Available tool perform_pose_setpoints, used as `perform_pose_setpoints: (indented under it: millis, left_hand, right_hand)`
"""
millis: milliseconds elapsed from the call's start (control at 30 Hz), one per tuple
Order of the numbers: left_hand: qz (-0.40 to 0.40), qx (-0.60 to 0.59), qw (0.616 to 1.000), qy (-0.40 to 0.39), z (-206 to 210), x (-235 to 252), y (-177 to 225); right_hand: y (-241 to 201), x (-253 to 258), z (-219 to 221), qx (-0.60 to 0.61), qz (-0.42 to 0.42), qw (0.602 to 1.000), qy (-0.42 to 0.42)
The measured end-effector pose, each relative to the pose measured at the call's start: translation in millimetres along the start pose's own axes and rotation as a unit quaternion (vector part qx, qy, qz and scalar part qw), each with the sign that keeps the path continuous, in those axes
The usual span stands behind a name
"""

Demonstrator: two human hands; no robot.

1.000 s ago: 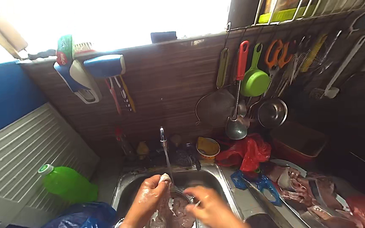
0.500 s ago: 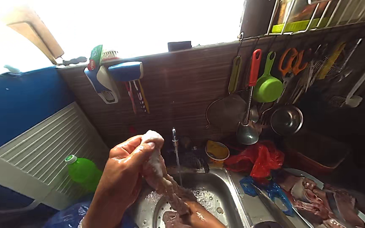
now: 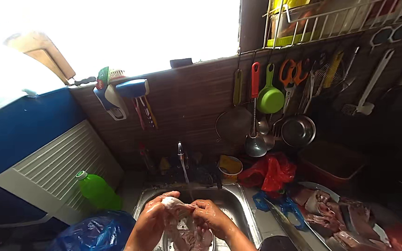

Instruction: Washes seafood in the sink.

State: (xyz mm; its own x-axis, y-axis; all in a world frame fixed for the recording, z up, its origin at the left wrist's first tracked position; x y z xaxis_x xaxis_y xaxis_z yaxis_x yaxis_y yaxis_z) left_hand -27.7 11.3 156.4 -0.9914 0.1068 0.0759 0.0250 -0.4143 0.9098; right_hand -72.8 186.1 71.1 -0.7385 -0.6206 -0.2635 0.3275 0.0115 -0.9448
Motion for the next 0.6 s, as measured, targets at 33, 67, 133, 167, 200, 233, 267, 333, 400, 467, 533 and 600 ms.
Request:
perform_pose_setpoints:
  millis: [33, 67, 133, 167, 200, 233, 267, 333, 400, 467, 533, 600]
  left_hand:
    - [-0.003, -0.057, 0.998, -0.007, -3.0, -5.5, -10.3]
    - [-0.004, -0.100, 0.995, -0.002, -2.8, -11.9, -21.3]
    - [-0.016, -0.110, 0.993, 0.030, 3.6, -22.6, -43.5]
    - [-0.022, -0.090, 0.995, 0.041, 9.1, -25.9, -54.0]
    - [-0.027, -0.069, 0.996, 0.054, 14.2, -28.1, -64.2]
    - [-0.027, -0.050, 0.996, 0.075, 17.5, -29.8, -73.5]
    - [-0.026, -0.039, 0.994, 0.095, 19.0, -31.6, -80.9]
    - [-0.027, -0.026, 0.991, 0.128, 19.8, -34.1, -86.4]
    - [-0.035, -0.011, 0.988, 0.148, 22.4, -36.8, -82.4]
    - [-0.031, 0.016, 0.987, 0.157, 23.0, -38.3, -74.2]
    - [-0.018, 0.034, 0.985, 0.168, 23.0, -41.3, -63.7]
    - [-0.002, 0.044, 0.984, 0.173, 21.8, -48.7, -52.8]
  right_hand:
    - [4.7, -1.1, -1.4, 0.030, 0.009, 0.999, 0.020]
    - [8.4, -1.5, -1.5, 0.055, 0.015, 0.998, 0.039]
    - [10.1, -0.7, 0.4, 0.091, 0.031, 0.992, 0.085]
    - [10.1, 1.3, 0.7, 0.109, 0.038, 0.986, 0.118]
    - [9.8, 4.0, -0.3, 0.121, 0.042, 0.980, 0.154]
    - [9.3, 6.8, -2.5, 0.124, 0.048, 0.974, 0.185]
    - [9.3, 10.8, -5.3, 0.123, 0.055, 0.968, 0.212]
    - [12.3, 21.5, -13.6, 0.116, 0.067, 0.957, 0.257]
    - [20.6, 31.5, -25.4, 0.112, 0.078, 0.947, 0.291]
    - [27.4, 40.8, -33.7, 0.124, 0.077, 0.936, 0.320]
    - [30.6, 47.4, -43.8, 0.137, 0.079, 0.922, 0.353]
    - [32.3, 51.2, -60.0, 0.155, 0.082, 0.905, 0.389]
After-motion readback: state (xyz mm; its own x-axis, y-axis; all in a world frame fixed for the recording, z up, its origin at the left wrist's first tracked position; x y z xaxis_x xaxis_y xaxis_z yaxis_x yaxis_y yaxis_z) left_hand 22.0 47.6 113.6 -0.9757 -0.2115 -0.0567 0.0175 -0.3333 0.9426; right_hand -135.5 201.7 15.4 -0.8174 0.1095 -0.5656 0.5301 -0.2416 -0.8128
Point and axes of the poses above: each hand's wrist, its own x-axis towards the middle knuckle, its own z-axis out of the palm, y = z × x, the point moved 6 cm from there along x, towards the middle knuckle, and after that the axes turned 4 degrees about z, right-handed, at the moved point
